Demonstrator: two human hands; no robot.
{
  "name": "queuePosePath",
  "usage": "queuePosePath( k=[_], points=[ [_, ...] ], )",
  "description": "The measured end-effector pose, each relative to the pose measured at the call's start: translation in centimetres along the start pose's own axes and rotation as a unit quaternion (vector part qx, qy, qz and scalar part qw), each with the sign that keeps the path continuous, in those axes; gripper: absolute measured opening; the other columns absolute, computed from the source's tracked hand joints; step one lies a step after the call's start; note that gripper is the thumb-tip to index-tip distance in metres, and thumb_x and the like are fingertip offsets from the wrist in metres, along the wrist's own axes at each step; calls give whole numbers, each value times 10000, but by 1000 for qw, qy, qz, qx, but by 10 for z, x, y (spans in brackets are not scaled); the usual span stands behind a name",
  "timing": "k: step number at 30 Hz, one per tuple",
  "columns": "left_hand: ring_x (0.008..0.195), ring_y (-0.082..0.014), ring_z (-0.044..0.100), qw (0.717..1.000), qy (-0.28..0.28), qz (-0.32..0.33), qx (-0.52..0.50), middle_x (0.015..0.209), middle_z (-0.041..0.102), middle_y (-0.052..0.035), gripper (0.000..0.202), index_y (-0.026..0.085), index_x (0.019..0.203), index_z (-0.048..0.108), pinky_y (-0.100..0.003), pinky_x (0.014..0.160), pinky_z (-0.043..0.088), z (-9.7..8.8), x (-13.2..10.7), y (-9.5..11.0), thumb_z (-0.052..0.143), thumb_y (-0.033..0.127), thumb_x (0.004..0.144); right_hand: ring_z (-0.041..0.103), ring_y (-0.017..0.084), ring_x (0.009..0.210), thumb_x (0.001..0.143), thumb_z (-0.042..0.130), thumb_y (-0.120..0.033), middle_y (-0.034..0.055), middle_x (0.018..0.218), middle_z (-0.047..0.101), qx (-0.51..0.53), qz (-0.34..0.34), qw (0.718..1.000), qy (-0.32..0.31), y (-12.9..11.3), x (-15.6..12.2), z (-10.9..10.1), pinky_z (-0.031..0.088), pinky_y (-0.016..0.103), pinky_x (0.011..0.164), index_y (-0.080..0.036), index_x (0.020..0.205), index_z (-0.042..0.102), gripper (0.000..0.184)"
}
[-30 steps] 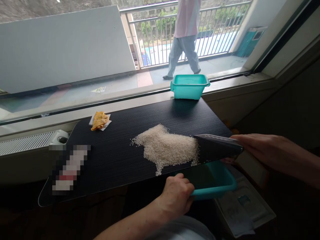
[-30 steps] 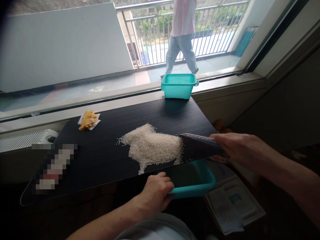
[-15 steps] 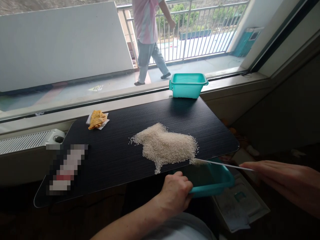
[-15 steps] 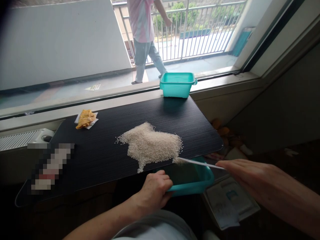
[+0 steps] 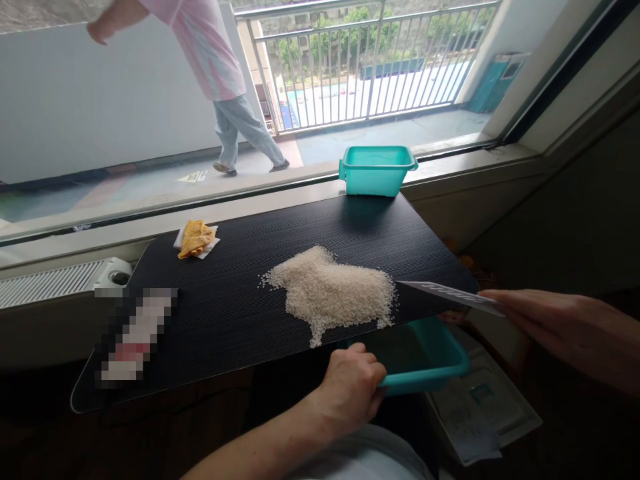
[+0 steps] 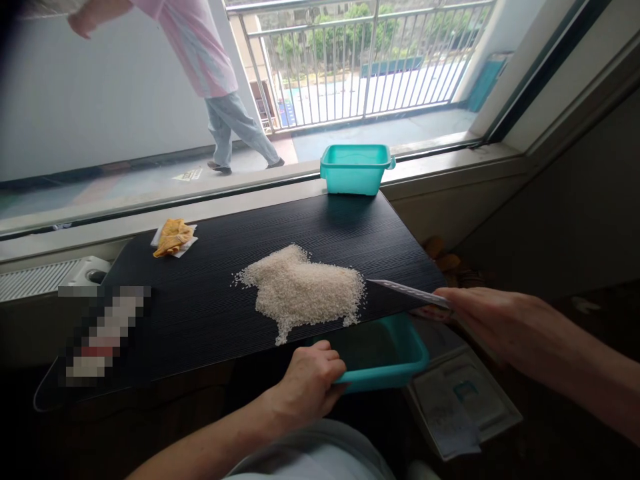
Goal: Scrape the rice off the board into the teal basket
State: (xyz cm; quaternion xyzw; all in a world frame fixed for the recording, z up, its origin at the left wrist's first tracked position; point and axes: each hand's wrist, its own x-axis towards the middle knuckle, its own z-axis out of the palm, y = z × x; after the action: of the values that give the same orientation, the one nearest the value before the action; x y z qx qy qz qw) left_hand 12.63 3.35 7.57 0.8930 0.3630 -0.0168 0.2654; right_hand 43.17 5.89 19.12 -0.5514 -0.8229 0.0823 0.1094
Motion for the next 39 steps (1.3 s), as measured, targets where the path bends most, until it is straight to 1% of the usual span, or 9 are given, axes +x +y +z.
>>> queuePosePath(
  k=[3,9,12,15,20,28,33,36,39],
  points=[
    [841,-205,607,1000,3,1,-1,849,714,-37,153,188,748,630,-306,577,374,1,0,0,644,271,876,768,212,735,978,418,-422,-16,933,806,38,-38,999,0,-10,-10,3,630,242,608,-336,992,764,357],
    [852,-210,606,1000,-2,1,-6,865,717,-44,154,188,755,627,-295,577,373,1,0,-1,659,285,870,767,239,839,949,483,-430,-24,1047,793,67,-22,996,-46,-2,-40,11,645,290,697,-423,1156,720,314],
    [837,-206,601,1000,-11,-1,-3,860,716,-44,148,186,749,624,-294,584,376,0,0,-1,646,265,871,767,235,827,958,459,-445,-23,1040,795,35,-28,999,-25,6,-25,5,642,296,684,-393,1136,729,327],
    [815,-202,598,1000,-11,-3,1,853,715,-41,149,187,745,625,-297,585,379,-1,-1,0,639,263,873,766,256,822,979,392,-473,28,1017,797,-24,-12,1000,5,18,7,3,631,332,645,-308,1093,739,401],
    [821,-206,606,1000,-6,-10,-1,848,716,-36,145,189,752,634,-305,591,390,-1,-4,-2,642,268,873,760,260,838,992,358,-414,48,983,791,-41,-16,999,-22,29,38,13,611,339,658,-273,1028,736,406],
    [860,-211,619,1000,-7,-12,-3,872,721,-38,130,190,773,645,-314,613,415,-1,-4,-4,633,265,878,758,215,898,979,448,-382,-14,1083,783,54,-52,994,-85,3,-8,7,631,278,739,-357,1157,706,315],
    [871,-216,622,1000,-5,-4,-4,882,719,-35,135,187,783,643,-317,603,406,0,-6,-4,631,283,879,756,219,921,991,440,-423,-29,1106,778,69,-27,995,-60,-11,-33,8,629,286,748,-404,1176,697,317],
    [867,-222,625,1000,-4,-8,-3,871,716,-39,136,188,773,641,-322,592,399,0,-7,-5,636,282,871,761,205,869,986,440,-423,-32,1068,786,55,-61,996,-41,-6,-18,6,622,263,710,-392,1162,699,315],
    [839,-216,625,1000,-10,-12,0,852,717,-40,131,188,759,639,-319,597,399,0,-8,-5,632,262,866,761,234,850,982,382,-408,29,1035,792,-9,-52,998,-29,7,18,5,614,305,674,-304,1098,723,375]
  ],
)
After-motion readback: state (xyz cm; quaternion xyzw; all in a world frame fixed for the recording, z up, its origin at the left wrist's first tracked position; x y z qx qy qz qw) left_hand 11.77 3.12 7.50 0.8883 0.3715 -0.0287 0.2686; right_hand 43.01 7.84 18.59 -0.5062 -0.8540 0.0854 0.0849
